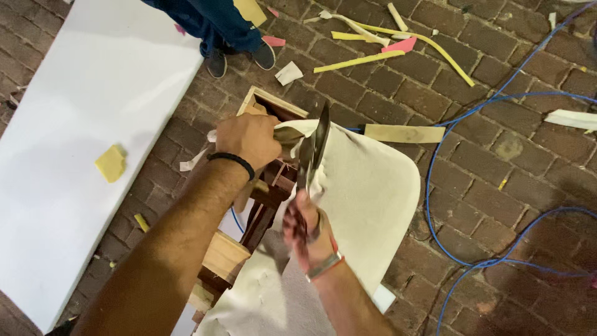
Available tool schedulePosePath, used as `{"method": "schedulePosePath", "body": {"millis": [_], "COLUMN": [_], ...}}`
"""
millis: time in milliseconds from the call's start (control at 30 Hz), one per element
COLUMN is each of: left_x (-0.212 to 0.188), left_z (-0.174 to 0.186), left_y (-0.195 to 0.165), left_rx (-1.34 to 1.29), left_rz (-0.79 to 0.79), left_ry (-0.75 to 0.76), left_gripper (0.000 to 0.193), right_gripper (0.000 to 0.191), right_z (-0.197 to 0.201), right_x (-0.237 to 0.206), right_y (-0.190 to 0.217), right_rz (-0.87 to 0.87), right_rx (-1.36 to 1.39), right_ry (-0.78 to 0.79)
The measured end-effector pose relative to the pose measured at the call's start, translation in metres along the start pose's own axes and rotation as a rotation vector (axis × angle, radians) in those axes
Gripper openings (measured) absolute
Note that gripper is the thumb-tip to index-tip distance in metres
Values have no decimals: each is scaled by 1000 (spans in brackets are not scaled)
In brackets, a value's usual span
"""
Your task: The person smooths and stretches a white fabric cover over a wooden chair frame, then uses a pneumatic staple gun to secure the fabric. They later use shears to trim excess fabric around the edges of the frame.
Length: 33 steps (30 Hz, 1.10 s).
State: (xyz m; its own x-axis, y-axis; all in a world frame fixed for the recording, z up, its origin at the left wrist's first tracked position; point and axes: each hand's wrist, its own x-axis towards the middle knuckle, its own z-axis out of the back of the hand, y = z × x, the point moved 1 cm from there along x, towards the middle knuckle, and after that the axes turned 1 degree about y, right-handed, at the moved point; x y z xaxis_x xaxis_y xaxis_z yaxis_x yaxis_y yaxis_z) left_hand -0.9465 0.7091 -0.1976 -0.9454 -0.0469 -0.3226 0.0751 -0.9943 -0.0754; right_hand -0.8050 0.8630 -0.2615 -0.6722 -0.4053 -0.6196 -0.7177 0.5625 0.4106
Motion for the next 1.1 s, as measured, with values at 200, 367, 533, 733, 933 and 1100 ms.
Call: {"method": "schedulePosePath", "body": {"millis": [200,367,533,733,933,1100], "left_x": [-8,-7,-9,-29,-100,-211], "left_z": [-7,-5,-1,3,-8,-80], "left_y": [-10,-19,-7,17,94,145], "left_rx": [-1,24,49,-260,-58,-138], "left_rz": [-43,-53,3,242,358,394], "left_ry": [-31,-7,-24,-6,-30,-95], "left_gripper": [24,24,28,69,50,49], "right_gripper": [48,48,55,38,34,44], "right_z": [-1,9,3,-5,-12,1], "right_x": [34,24,21,17,-28,-85], "right_y": [16,17,23,25,12,-16], "right_rz": [67,30,-89,-2,-4,-64], "right_rx": [175,128,309,16,-93,-199], "right_ry": [95,46,183,1,-57,16]}}
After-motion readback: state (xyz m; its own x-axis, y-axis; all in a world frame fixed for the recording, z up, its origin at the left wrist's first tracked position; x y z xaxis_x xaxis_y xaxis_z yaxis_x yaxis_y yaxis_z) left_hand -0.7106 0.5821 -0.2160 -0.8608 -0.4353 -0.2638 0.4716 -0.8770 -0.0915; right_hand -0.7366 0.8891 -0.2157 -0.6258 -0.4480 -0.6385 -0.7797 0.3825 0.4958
